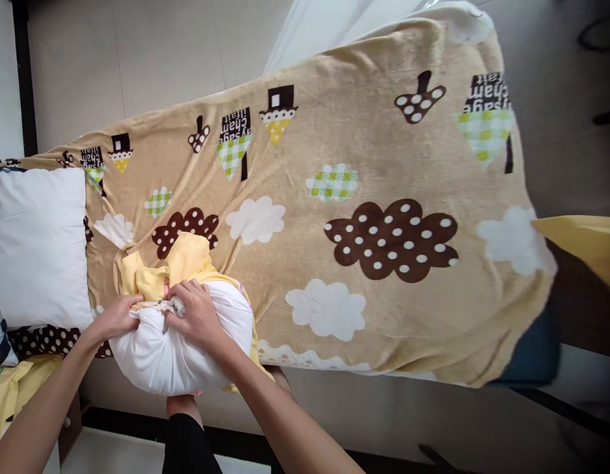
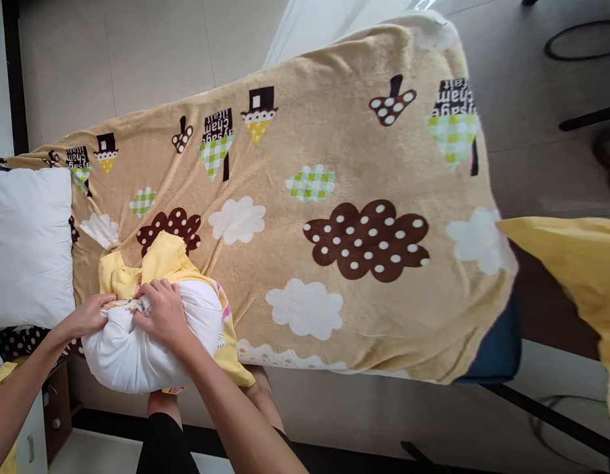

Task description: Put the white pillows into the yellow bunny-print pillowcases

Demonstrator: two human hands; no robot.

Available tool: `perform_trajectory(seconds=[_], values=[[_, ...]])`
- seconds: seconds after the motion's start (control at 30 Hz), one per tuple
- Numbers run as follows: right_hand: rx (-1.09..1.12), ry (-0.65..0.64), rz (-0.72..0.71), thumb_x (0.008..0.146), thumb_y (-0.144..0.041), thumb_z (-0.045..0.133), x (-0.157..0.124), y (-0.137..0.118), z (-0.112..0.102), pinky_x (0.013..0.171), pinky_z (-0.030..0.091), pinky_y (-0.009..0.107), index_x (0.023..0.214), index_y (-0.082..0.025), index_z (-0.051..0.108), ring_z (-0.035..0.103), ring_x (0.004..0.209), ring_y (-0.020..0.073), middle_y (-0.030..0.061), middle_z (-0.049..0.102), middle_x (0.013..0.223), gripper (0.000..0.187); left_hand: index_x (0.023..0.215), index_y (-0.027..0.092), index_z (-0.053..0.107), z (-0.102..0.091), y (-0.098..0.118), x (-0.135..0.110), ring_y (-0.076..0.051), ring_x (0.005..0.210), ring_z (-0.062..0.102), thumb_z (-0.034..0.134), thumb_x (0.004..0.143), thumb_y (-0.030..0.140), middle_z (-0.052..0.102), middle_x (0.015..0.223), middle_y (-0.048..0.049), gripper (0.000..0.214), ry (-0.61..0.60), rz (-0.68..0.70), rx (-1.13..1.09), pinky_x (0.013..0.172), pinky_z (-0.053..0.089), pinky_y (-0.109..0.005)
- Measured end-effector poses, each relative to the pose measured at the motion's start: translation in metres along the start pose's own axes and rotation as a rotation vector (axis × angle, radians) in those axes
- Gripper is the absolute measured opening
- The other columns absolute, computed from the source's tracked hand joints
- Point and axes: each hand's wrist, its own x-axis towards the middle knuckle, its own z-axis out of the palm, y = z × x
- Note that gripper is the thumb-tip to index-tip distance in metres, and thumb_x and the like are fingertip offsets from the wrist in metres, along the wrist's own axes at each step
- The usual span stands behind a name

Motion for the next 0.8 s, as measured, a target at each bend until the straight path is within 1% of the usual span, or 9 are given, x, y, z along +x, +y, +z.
perform_trajectory(seconds=[0.1,0.23,0.3,0.37,0.47,0.57,0.67,0.73,0.8], values=[[0.038,0.001,0.007,0.07,-0.018,0.059,-0.005,0.0,-0.002,0.081,0.033,0.033,0.087,-0.021,0.058,0.051,0.089,0.0201,0.0018,0.061,0.089,0.017,0.058,0.02,0.037,0.02,-0.008,0.007,-0.013,0.058,0.041,0.051,0.077,0.029,0.045,0.058,0.0036,0.025,0.348,0.009,0.093,0.057,0.027,-0.025],[0.024,-0.062,-0.025,0.073,-0.021,0.059,-0.001,-0.008,0.003,0.083,0.034,0.034,0.092,-0.021,0.058,0.051,0.09,0.0209,0.003,0.061,0.092,0.019,0.061,0.022,0.036,0.036,-0.031,0.018,-0.016,0.064,0.042,0.053,0.072,0.027,0.044,0.064,0.0011,0.021,0.812,-0.001,0.163,0.061,0.028,-0.027],[-0.043,-0.079,-0.022,0.075,-0.024,0.06,0.006,-0.014,0.009,0.084,0.035,0.036,0.095,-0.02,0.058,0.051,0.092,0.0223,0.0048,0.062,0.095,0.02,0.063,0.023,0.037,0.037,-0.04,0.027,-0.018,0.071,0.044,0.057,0.069,0.026,0.043,0.068,0.0003,0.021,1.013,-0.118,0.082,0.065,0.03,-0.027],[-0.117,-0.074,0.002,0.077,-0.026,0.06,0.014,-0.017,0.013,0.084,0.035,0.038,0.095,-0.019,0.059,0.051,0.093,0.0241,0.0068,0.062,0.097,0.019,0.065,0.023,0.036,0.037,-0.044,0.033,-0.018,0.075,0.044,0.06,0.066,0.027,0.042,0.069,0.001,0.024,1.124,-0.263,-0.058,0.067,0.032,-0.028],[-0.149,-0.045,0.021,0.079,-0.026,0.059,0.024,-0.014,0.008,0.084,0.036,0.039,0.094,-0.02,0.059,0.051,0.093,0.0248,0.0074,0.062,0.096,0.016,0.068,0.022,0.043,0.033,-0.046,0.023,-0.018,0.075,0.048,0.067,0.063,0.033,0.047,0.07,0.0019,0.027,1.059,-0.307,-0.185,0.068,0.037,-0.028],[-0.044,-0.004,-0.026,0.078,-0.023,0.059,0.025,-0.001,-0.007,0.084,0.037,0.037,0.094,-0.021,0.058,0.052,0.092,0.0233,0.0056,0.061,0.094,0.016,0.093,0.021,0.057,0.029,-0.051,-0.008,-0.021,0.09,0.059,0.07,0.065,0.041,0.061,0.094,-0.0037,0.036,0.807,-0.12,-0.515,0.078,0.046,-0.03],[0.081,0.017,-0.09,0.075,-0.02,0.06,0.019,0.012,-0.02,0.083,0.038,0.036,0.093,-0.021,0.058,0.052,0.09,0.0218,0.0041,0.06,0.092,0.019,0.11,0.024,0.056,0.031,-0.064,-0.035,-0.022,0.107,0.06,0.073,0.07,0.041,0.06,0.116,-0.0071,0.046,0.629,0.018,-0.913,0.086,0.048,-0.03],[0.11,0.021,-0.118,0.074,-0.019,0.06,0.015,0.018,-0.024,0.082,0.039,0.036,0.093,-0.021,0.057,0.052,0.088,0.0216,0.0038,0.06,0.091,0.019,0.108,0.023,0.057,0.035,-0.071,-0.036,-0.022,0.106,0.06,0.075,0.07,0.039,0.062,0.114,-0.0071,0.045,0.55,-0.008,-0.941,0.087,0.048,-0.03],[0.111,0.035,-0.134,0.075,-0.02,0.06,0.011,0.02,-0.025,0.082,0.039,0.037,0.094,-0.022,0.057,0.052,0.089,0.0219,0.0043,0.06,0.092,0.019,0.11,0.022,0.058,0.037,-0.073,-0.025,-0.022,0.104,0.061,0.078,0.068,0.036,0.064,0.114,-0.007,0.049,0.452,-0.026,-0.813,0.088,0.048,-0.03]])
